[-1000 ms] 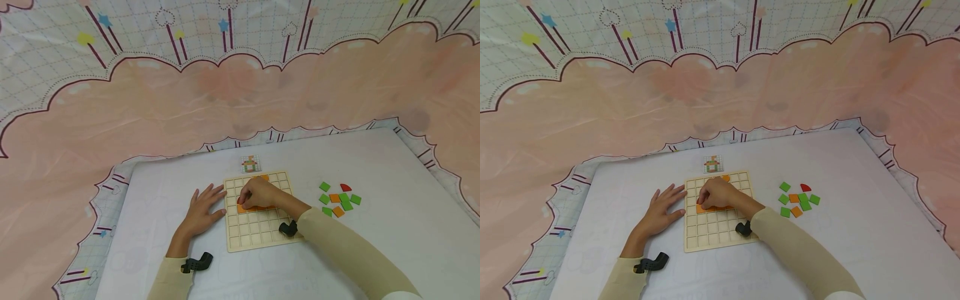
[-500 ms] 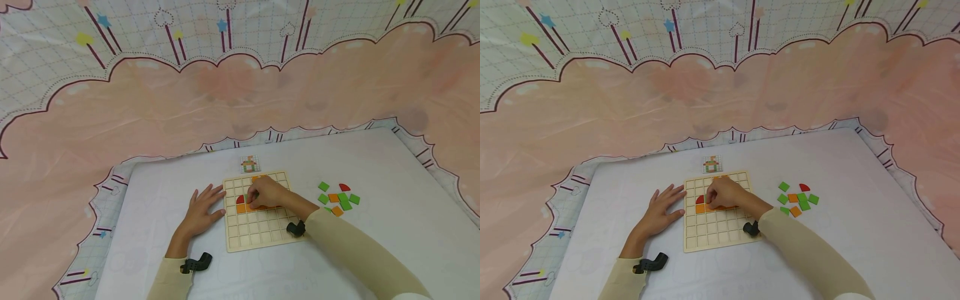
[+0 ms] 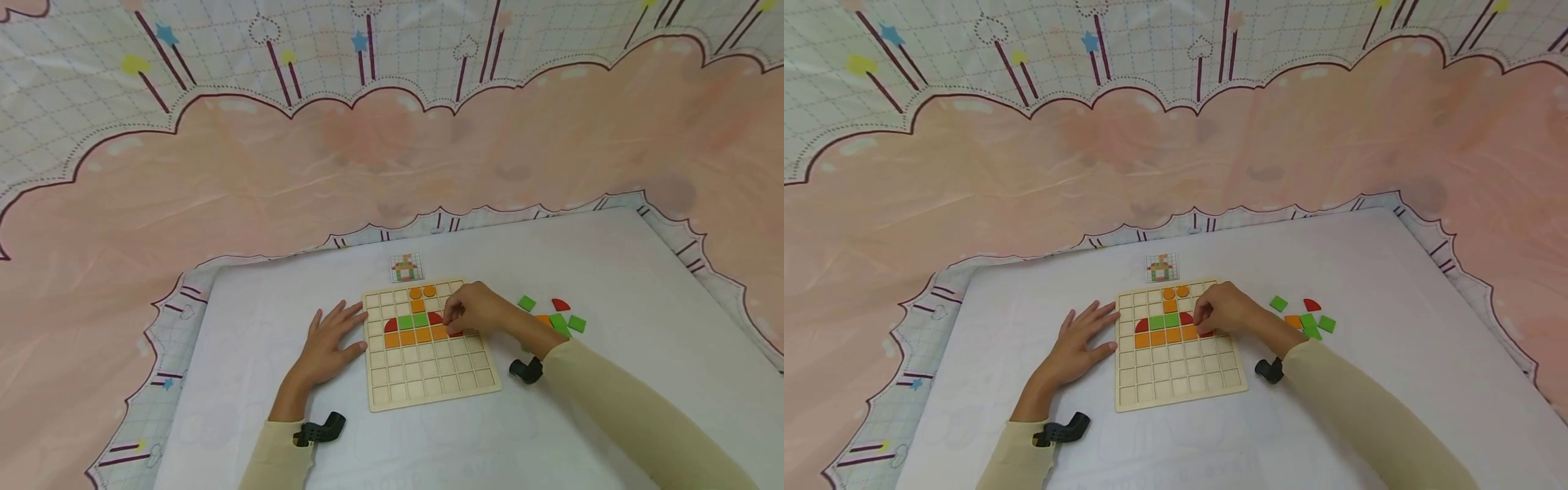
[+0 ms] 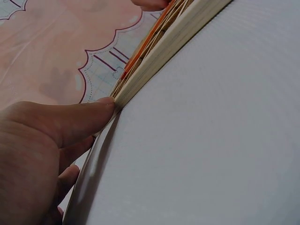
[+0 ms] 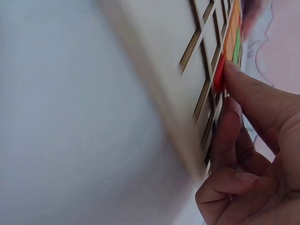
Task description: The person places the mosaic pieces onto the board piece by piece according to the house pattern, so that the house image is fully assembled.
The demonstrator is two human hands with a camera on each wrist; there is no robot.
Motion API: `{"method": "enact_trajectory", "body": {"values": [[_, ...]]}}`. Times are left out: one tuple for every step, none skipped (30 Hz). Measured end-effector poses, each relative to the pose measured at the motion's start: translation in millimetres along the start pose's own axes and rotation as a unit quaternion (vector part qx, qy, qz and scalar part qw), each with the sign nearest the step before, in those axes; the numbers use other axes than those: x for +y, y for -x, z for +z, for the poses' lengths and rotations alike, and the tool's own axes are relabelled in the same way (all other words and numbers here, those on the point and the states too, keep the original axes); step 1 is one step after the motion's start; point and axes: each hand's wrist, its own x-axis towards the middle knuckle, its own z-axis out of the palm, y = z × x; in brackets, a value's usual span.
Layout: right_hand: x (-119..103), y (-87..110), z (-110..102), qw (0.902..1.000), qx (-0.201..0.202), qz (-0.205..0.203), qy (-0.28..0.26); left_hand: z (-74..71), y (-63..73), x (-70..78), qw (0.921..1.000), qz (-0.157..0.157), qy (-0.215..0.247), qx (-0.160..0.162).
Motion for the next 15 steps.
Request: {"method": "enact_trajectory", "body": {"values": [[3,2.3,-2,1.0000,0.002,0.004,-0.001,-0.3,0.0,0.2,1.0000,0.000,0.000,0.001],[5,4.9,-5,1.0000,0.004,0.004,0.002,-0.5,0.1,0.4,1.0000,0.001,-0.001,0.001],[8,7.4,-7,1.0000,0.006,0.004,0.003,-0.8,0.1,0.5,1.0000,0.001,-0.001,0.001],[11,10.2,-9,0.9999,0.008,0.007,0.005,-1.0,0.2,0.6,1.0000,0.001,-0.002,0.001],[13,13.3,-12,0.9999,0.009,0.011,0.002,-1.1,0.2,0.7,1.0000,0.001,-0.003,0.001],[16,16.0,-14,0.9999,0.011,0.012,0.002,-1.2,0.2,0.7,1.0000,0.001,-0.004,0.001],[20,18.8,-16,0.9998,0.014,0.015,0.001,-1.2,0.2,0.7,1.0000,0.001,-0.005,0.001],[23,21.6,-18,0.9998,0.017,0.014,0.002,-1.3,0.2,0.8,1.0000,0.001,-0.004,0.001],[27,24.5,-20,0.9997,0.019,0.017,0.001,-1.3,0.3,0.7,1.0000,0.001,-0.004,0.001],[31,27.5,-23,0.9996,0.022,0.019,0.000,-1.2,0.2,0.6,1.0000,0.001,-0.002,0.002],[35,30.1,-25,0.9995,0.025,0.019,0.000,-1.1,0.1,0.4,1.0000,0.002,-0.001,0.002],[39,33.0,-28,0.9994,0.028,0.019,0.003,-0.8,0.0,0.2,1.0000,0.002,0.000,0.002],[43,36.1,-31,0.9993,0.030,0.021,0.006,-0.5,-0.1,-0.1,1.0000,0.002,0.001,0.001],[47,39.3,-34,0.9992,0.034,0.022,0.009,-0.3,-0.2,-0.3,1.0000,0.002,0.003,0.001],[50,42.6,-38,0.9990,0.036,0.025,0.011,0.0,-0.4,-0.5,1.0000,0.002,0.003,0.001]]}}
